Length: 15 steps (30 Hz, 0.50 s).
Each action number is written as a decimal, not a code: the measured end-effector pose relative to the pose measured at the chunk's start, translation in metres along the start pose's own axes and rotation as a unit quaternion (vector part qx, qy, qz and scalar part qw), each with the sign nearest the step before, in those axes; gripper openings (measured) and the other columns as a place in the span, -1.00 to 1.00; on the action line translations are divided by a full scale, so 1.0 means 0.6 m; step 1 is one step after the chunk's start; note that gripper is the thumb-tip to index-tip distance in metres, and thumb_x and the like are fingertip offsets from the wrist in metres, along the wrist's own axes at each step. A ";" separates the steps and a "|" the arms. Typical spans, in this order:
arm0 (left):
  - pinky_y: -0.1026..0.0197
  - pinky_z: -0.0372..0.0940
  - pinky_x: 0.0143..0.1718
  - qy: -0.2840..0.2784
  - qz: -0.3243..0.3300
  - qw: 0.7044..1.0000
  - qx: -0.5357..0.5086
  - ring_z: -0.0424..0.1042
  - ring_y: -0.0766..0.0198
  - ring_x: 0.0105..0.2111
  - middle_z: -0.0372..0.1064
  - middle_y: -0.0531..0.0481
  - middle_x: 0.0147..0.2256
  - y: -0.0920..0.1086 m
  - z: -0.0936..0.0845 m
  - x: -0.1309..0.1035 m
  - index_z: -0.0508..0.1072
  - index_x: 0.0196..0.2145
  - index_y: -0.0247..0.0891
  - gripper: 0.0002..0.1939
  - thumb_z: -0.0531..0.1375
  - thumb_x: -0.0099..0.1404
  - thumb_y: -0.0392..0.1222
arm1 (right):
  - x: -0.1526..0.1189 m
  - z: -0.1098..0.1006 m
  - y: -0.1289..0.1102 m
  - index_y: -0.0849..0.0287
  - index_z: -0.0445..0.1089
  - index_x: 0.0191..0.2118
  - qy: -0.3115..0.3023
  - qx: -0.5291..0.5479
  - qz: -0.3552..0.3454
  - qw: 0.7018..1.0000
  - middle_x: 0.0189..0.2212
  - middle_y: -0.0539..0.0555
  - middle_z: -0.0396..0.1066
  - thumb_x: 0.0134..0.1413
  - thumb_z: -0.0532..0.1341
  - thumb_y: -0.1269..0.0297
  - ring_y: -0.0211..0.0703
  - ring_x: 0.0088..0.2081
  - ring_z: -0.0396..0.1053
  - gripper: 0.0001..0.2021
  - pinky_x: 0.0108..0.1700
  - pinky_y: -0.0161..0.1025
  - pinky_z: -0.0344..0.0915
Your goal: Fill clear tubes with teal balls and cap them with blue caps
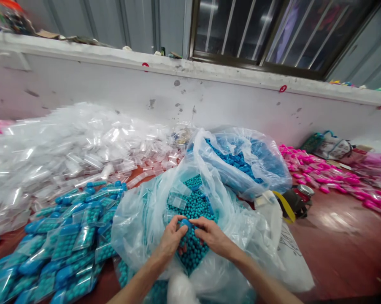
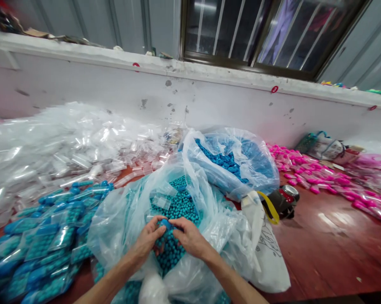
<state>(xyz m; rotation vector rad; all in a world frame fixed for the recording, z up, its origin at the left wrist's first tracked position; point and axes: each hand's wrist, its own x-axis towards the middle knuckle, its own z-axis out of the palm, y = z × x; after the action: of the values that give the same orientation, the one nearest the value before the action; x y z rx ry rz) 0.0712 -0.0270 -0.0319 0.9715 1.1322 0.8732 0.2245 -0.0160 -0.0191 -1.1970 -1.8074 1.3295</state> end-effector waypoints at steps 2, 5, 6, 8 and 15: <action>0.43 -0.03 -0.81 -0.024 0.005 1.000 -0.001 0.18 0.45 -0.78 0.16 0.25 -0.66 0.010 -0.007 -0.004 0.11 -0.18 -0.21 -0.53 0.11 0.03 0.09 | 0.011 -0.005 -0.010 0.19 0.31 -0.14 0.012 0.096 0.068 0.993 -0.43 -0.04 0.25 -0.16 0.13 0.34 -0.33 -0.52 0.22 -0.66 -0.51 -0.34 0.26; 0.43 -0.08 -0.81 -0.039 0.031 0.999 0.019 0.13 0.48 -0.81 0.14 0.27 -0.67 0.021 -0.012 -0.011 0.11 -0.20 -0.22 -0.55 0.10 0.05 0.10 | 0.021 -0.006 -0.022 0.22 0.20 -0.08 0.056 0.136 0.090 0.985 -0.35 -0.01 0.24 -0.29 0.21 0.37 -0.32 -0.49 0.25 -0.50 -0.55 -0.34 0.30; 0.43 -0.09 -0.81 -0.041 0.036 0.998 0.022 0.12 0.49 -0.81 0.14 0.27 -0.67 0.024 -0.012 -0.014 0.11 -0.21 -0.22 -0.56 0.10 0.06 0.10 | 0.022 -0.006 -0.025 0.21 0.18 -0.09 0.067 0.128 0.081 0.986 -0.30 0.01 0.24 -0.30 0.21 0.37 -0.31 -0.47 0.27 -0.50 -0.56 -0.35 0.30; 0.43 -0.08 -0.80 -0.047 0.036 0.998 0.017 0.09 0.52 -0.81 0.12 0.28 -0.66 0.028 -0.014 -0.019 0.12 -0.21 -0.21 -0.58 0.10 0.07 0.09 | 0.019 -0.009 -0.031 0.18 0.18 -0.16 0.076 0.100 0.057 0.990 -0.25 0.03 0.23 -0.28 0.21 0.38 -0.30 -0.42 0.28 -0.58 -0.60 -0.39 0.29; 0.45 -0.02 -0.77 -0.238 -0.015 0.971 0.033 0.09 0.55 -0.78 0.13 0.25 -0.63 0.035 -0.030 -0.034 0.23 -0.23 -0.21 -0.66 0.16 0.07 -0.02 | 0.016 -0.047 -0.058 0.15 0.18 -0.25 -0.231 0.109 0.129 0.958 -0.43 -0.11 0.30 -0.37 0.30 0.40 -0.38 -0.60 0.26 -0.57 -0.71 -0.47 0.19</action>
<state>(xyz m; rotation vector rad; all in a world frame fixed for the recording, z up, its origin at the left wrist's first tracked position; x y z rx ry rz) 0.0479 -0.0356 -0.0079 1.1403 0.7633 0.5373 0.2334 0.0010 0.0223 -1.0914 -1.7823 2.0420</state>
